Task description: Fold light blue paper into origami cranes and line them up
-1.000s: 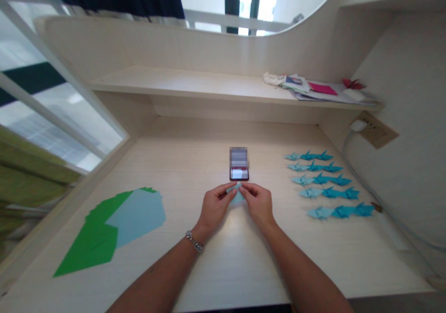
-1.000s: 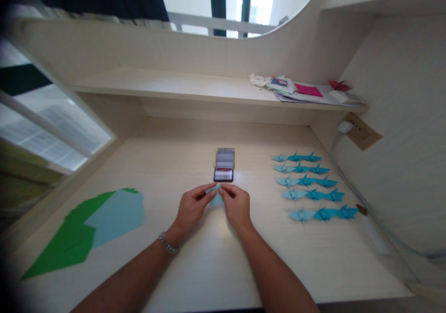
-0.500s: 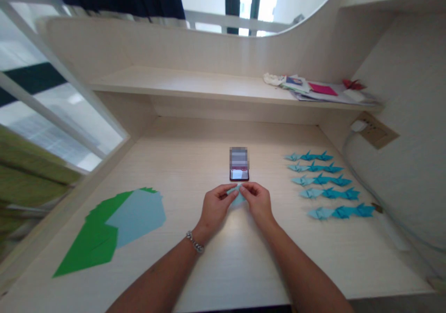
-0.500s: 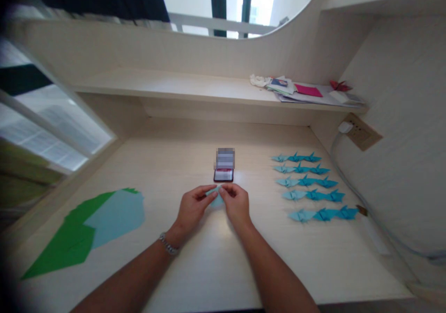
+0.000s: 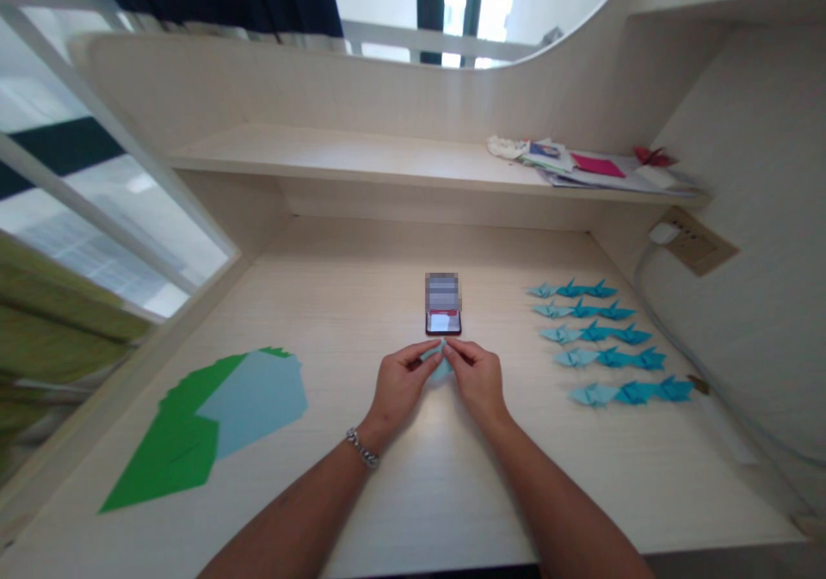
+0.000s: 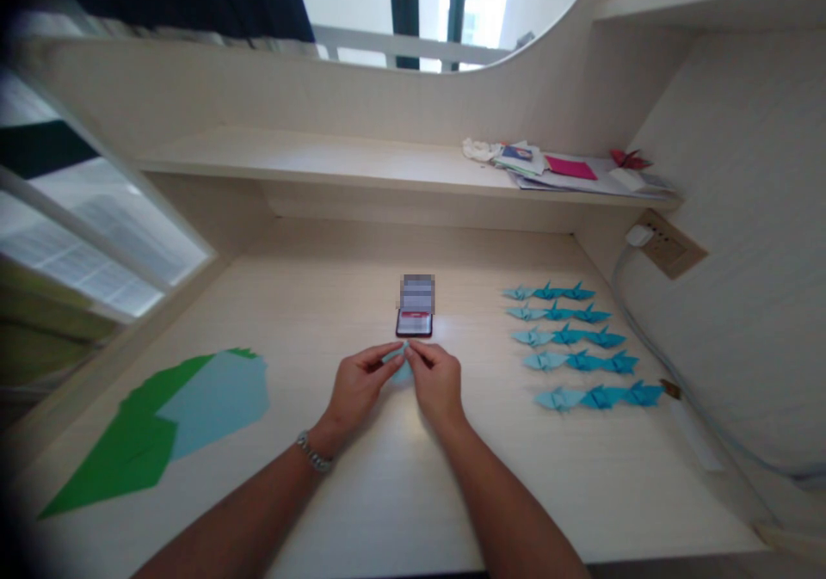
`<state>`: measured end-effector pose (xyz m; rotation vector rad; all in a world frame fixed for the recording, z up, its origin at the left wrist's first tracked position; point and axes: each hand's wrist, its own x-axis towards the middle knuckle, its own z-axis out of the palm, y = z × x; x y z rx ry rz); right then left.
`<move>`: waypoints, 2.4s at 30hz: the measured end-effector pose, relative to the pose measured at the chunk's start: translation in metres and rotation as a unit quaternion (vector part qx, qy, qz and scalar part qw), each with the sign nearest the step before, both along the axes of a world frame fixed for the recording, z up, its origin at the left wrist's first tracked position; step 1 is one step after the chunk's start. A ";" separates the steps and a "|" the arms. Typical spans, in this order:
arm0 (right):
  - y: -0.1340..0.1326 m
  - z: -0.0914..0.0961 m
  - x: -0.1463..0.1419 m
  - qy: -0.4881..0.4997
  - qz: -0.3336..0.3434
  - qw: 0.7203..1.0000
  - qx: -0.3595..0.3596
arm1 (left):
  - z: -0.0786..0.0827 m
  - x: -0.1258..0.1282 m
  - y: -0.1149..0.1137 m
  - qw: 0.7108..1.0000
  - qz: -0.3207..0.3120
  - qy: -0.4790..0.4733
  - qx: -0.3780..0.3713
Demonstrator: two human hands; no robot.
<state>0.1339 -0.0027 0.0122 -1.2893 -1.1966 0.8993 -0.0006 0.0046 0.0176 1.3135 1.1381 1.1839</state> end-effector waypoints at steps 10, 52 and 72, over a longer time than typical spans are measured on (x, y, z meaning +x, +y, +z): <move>0.002 -0.001 -0.001 0.032 -0.015 0.999 -0.023 | 0.000 0.002 -0.001 1.000 -0.006 -0.007 0.000; 0.010 -0.010 0.005 0.040 -0.044 0.997 -0.048 | -0.014 -0.002 0.006 0.981 -0.061 -0.106 -0.148; 0.012 -0.018 0.005 0.122 0.077 0.982 -0.119 | -0.010 -0.005 0.008 0.995 -0.012 -0.041 -0.094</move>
